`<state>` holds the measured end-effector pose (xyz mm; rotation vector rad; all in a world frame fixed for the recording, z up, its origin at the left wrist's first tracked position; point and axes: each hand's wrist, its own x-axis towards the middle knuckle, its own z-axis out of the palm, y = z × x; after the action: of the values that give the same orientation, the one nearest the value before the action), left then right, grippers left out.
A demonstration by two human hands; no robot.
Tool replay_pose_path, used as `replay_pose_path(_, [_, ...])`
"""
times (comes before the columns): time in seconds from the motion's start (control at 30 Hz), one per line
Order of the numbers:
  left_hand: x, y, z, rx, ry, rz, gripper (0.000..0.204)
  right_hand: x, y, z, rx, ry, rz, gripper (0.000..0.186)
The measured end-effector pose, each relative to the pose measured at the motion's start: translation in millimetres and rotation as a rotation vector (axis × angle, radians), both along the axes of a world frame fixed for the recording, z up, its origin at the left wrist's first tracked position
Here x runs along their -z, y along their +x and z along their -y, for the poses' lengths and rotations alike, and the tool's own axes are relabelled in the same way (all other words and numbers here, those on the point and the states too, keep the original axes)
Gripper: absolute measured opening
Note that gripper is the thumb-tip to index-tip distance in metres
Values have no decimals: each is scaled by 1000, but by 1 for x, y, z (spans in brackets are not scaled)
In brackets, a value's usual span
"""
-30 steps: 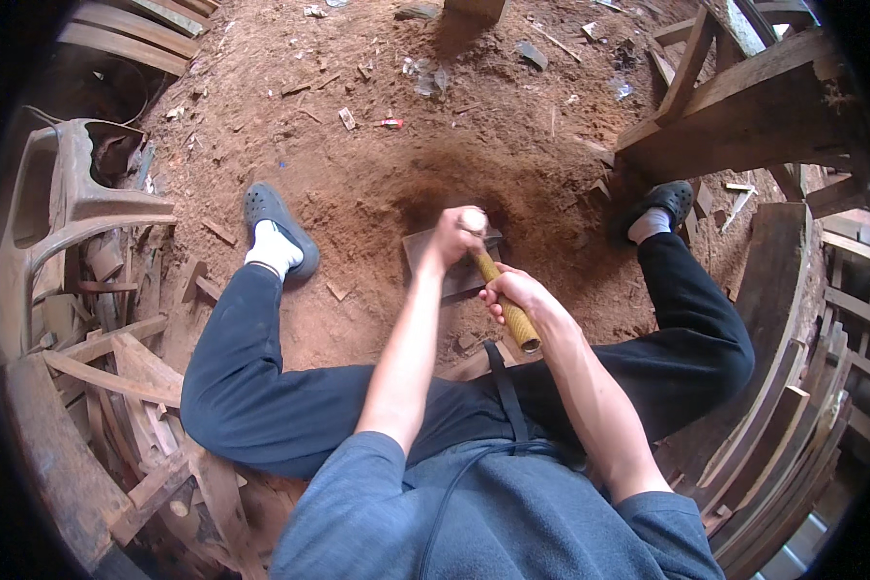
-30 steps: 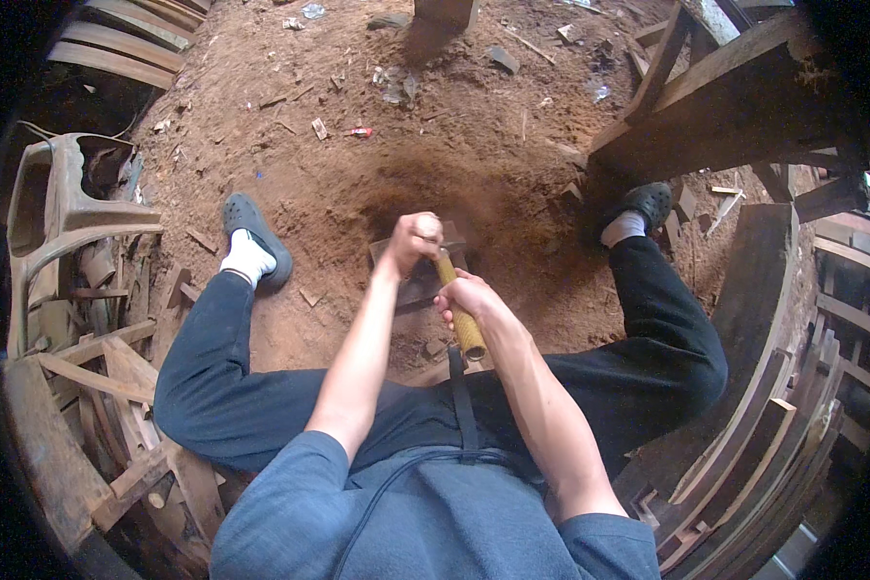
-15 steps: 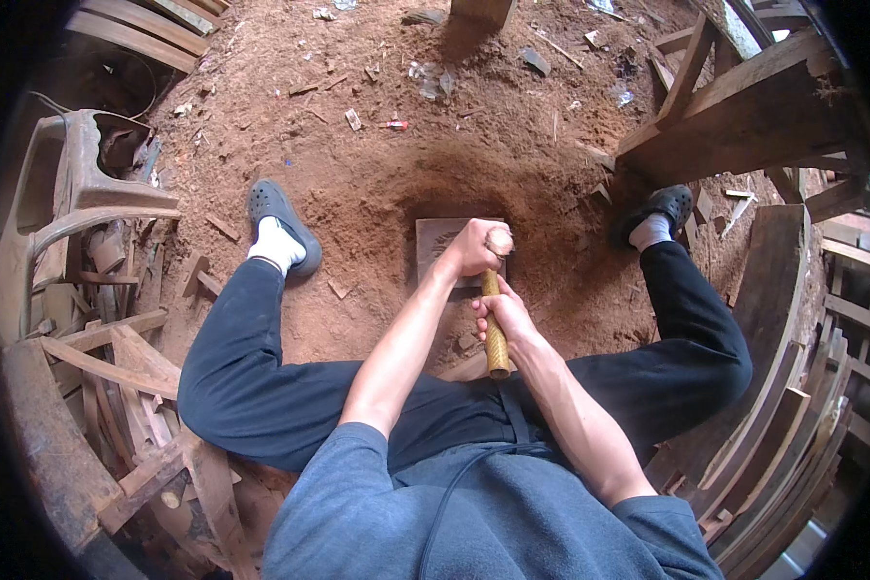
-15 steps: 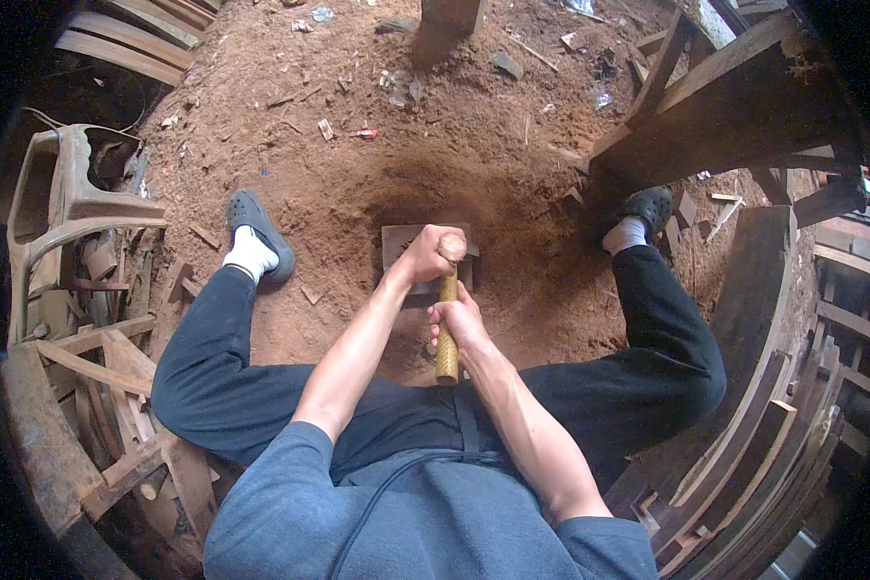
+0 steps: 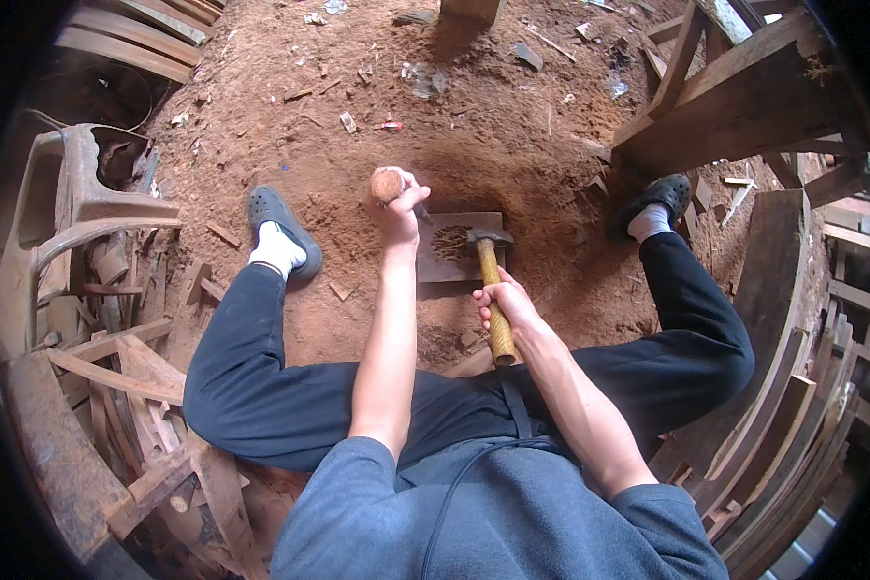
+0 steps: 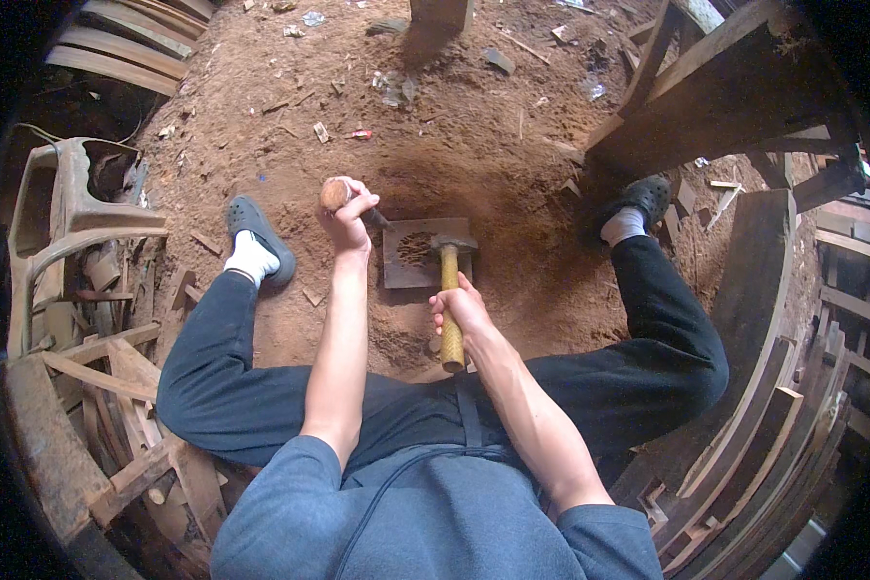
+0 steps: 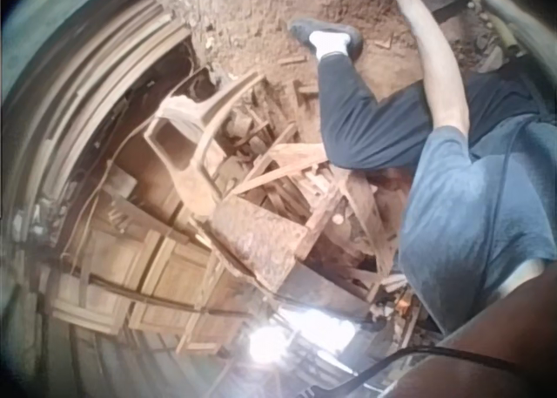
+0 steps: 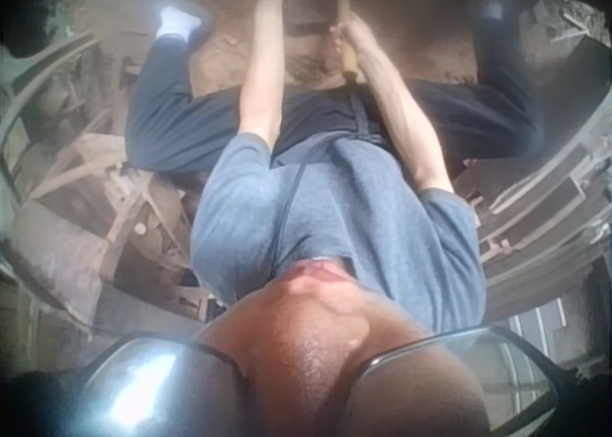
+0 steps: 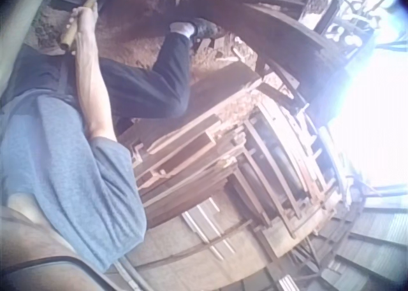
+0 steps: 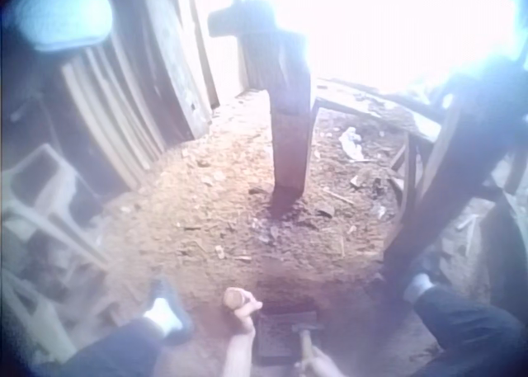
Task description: The person sits on the ground and uses a hammer to strike a chisel, carving a design into a small wooden block placed on the dirt floor.
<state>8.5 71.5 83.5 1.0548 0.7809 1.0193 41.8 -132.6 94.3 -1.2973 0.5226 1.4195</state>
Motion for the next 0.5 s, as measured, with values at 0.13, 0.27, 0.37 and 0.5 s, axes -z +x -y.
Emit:
replay_pose_path(0.13, [18,-17,13,-38,-3,10,25,1,0,1,-2,1,2,98])
replay_pose_path(0.27, [36,-21,29,-39,-3,-11,25,2,-2,1,9,3,-1,98])
replay_pose_path(0.37, [40,-19,35,-43,41,-31,24,3,-3,1,5,19,4,99])
replay_pose_path(0.5, [43,-15,36,14,101,-49,22,0,-3,0,-14,18,13,98])
